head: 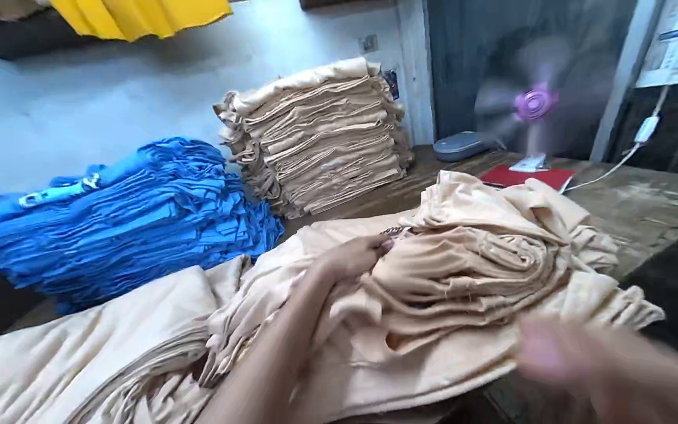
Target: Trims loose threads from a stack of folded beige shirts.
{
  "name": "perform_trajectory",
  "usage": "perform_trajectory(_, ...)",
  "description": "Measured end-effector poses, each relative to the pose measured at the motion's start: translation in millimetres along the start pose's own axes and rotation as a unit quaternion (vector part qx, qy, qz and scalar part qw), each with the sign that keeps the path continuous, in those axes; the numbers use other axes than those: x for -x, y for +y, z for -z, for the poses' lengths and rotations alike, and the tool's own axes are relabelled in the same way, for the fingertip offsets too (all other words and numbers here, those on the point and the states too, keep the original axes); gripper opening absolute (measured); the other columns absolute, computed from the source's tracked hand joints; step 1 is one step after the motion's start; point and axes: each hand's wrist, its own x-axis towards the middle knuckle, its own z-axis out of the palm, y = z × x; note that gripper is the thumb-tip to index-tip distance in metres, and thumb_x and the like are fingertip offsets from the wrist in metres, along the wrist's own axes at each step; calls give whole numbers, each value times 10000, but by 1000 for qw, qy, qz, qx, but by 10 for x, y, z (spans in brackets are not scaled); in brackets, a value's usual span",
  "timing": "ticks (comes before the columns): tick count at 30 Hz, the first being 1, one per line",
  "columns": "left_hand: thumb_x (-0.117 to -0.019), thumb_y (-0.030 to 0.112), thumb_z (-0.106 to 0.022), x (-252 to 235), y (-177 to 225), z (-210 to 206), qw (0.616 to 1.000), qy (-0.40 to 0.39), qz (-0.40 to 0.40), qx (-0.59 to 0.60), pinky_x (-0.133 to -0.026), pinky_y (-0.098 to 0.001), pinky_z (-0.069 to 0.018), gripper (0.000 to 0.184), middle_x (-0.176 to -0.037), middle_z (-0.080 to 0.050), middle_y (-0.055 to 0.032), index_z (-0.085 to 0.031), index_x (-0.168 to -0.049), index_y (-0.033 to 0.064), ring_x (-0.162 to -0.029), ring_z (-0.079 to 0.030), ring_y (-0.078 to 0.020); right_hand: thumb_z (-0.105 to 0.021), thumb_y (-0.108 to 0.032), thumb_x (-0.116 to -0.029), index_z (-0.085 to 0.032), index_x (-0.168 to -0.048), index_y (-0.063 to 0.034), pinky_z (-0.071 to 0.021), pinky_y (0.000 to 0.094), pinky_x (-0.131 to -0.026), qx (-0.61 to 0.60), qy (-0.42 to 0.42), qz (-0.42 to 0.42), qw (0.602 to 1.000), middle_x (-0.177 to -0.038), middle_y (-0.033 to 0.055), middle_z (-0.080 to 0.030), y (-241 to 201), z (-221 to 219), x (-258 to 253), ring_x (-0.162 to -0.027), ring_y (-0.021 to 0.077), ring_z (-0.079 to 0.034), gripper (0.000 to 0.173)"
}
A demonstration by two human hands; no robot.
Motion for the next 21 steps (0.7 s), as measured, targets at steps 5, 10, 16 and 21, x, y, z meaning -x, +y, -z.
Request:
perform_trajectory(5,-1028,313,-516,761,36,-605,963,123,-172,-165,-893,-592,-541,269,-1216,-708,-60,-721,-1088,149,-1105,-675,-293,-583,-246,-1012,-750,-1162,-163,-546,346,-1000,209,1,-72,975,-1184,-51,-719,748,459,-749,-1150,86,-648,239)
perform_trajectory(10,-955,382,-507,948,-153,-1202,849,335,-213,-349,-746,-467,-506,235,-1109,-729,8,-701,-951,251,-891,-672,-217,-395,-314,-1122,-568,-1430,-52,-491,437,-1076,116,-336,-209,911,-1354,132,-653,1359,-27,-1258,-1232,203,-636,439)
perform_trajectory(16,-988,351,-525,1142,-291,-1229,838,317,-225,-383,-770,-463,-484,218,-1110,-733,-54,-688,-969,207,-913,-672,-245,-575,-580,-985,-674,-1343,-55,-297,711,-1139,521,-240,-385,723,-1457,244,-560,1512,793,-1063,-1389,473,-463,644)
perform_trajectory(21,-1058,398,-447,1087,-151,-1237,838,315,-236,-378,-841,-454,-470,339,-863,-679,-12,-656,-895,187,-876,-644,-226,-628,-497,-986,-711,-1165,60,-161,849,-1083,594,-117,-553,572,-1240,348,-645,984,1638,-913,-1284,574,-518,590)
